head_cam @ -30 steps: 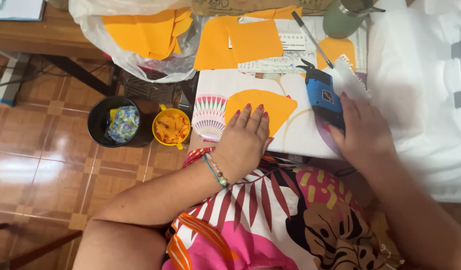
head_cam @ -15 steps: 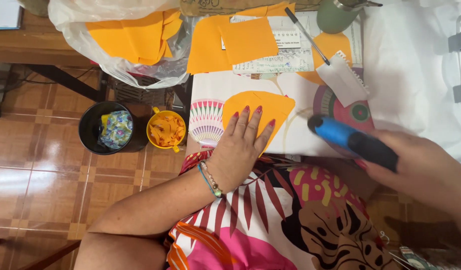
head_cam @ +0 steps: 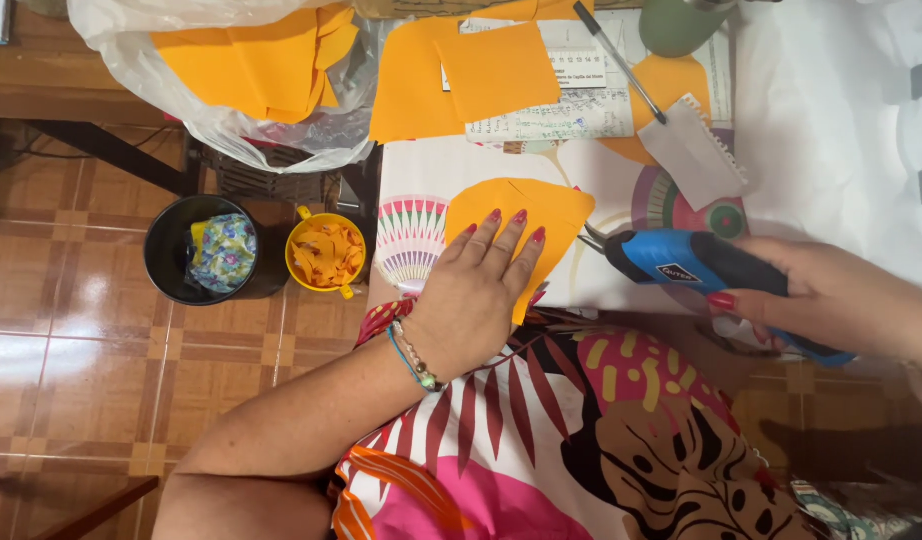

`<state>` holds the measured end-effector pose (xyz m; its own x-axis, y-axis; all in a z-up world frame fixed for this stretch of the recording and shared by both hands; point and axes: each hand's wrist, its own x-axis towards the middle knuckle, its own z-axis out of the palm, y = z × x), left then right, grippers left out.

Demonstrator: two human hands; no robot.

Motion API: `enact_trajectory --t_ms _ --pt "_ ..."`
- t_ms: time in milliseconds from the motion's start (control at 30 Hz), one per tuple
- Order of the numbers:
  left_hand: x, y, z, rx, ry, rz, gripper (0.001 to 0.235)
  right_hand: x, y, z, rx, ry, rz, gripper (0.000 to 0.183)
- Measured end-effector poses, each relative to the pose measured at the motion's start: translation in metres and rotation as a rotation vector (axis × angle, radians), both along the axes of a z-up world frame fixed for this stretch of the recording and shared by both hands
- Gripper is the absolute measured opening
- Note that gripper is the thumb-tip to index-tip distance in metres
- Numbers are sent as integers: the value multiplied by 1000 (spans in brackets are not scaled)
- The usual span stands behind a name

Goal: Cutting out shapes from orange fabric using an electric rotary cutter

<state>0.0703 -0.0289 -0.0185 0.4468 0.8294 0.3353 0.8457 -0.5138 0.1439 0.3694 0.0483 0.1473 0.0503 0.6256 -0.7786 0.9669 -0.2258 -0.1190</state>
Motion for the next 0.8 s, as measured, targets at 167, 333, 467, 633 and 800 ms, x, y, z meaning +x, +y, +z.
enact_trajectory --t_ms 167,333,467,633,800 --pt "2 -3 10 25 -28 7 63 -2 0 -4 102 15 78 55" --pt "2 -4 9 -3 149 3 95 -12 -5 -3 134 55 59 44" --pt "2 -3 7 -19 213 5 100 -19 -7 -3 145 9 76 31" --pt "3 -3 8 -21 208 9 102 -31 -9 3 139 -51 109 44" --pt "4 -4 13 -28 225 15 110 -32 -9 2 135 -100 172 60"
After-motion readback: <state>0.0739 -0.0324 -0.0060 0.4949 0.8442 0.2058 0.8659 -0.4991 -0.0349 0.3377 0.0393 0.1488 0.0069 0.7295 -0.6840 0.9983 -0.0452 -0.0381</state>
